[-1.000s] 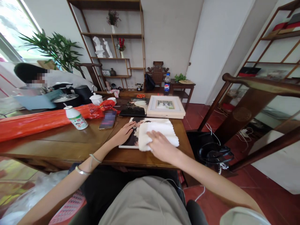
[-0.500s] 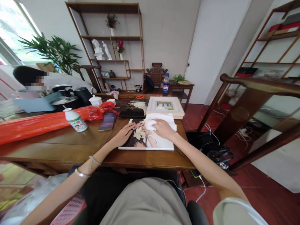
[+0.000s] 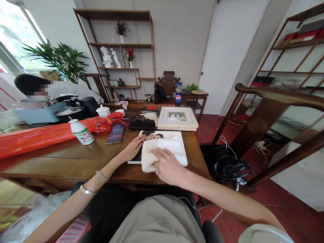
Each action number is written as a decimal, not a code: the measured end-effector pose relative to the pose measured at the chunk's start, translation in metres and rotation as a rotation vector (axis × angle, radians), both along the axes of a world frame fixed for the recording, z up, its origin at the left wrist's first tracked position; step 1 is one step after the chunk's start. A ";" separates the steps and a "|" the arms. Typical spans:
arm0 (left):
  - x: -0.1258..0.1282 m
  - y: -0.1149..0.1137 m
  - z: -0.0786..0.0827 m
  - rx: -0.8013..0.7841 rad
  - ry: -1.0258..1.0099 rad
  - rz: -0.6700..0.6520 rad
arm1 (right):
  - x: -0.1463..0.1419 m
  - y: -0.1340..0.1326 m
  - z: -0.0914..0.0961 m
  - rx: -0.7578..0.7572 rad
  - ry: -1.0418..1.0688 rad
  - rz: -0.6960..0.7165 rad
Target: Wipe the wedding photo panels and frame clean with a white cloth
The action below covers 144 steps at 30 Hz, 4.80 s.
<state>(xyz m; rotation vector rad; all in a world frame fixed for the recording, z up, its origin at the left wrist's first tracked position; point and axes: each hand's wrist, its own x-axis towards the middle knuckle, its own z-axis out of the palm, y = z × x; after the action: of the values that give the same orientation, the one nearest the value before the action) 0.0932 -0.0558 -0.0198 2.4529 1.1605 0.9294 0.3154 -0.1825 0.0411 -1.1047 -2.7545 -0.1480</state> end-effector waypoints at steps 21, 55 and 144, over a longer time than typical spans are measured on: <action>0.000 -0.001 0.001 0.006 -0.002 0.004 | -0.014 -0.002 -0.003 0.078 -0.094 -0.037; -0.001 0.007 -0.008 0.021 -0.013 0.005 | -0.030 0.073 0.014 0.100 -0.169 -0.253; 0.016 -0.038 0.054 -0.892 -1.037 0.345 | 0.122 -0.002 -0.001 0.659 1.519 -0.730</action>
<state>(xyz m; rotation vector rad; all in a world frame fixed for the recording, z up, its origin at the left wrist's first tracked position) 0.1096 -0.0939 0.0337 0.8674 1.1777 1.1759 0.4373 -0.1840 0.0403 -1.1579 -0.8362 -0.1695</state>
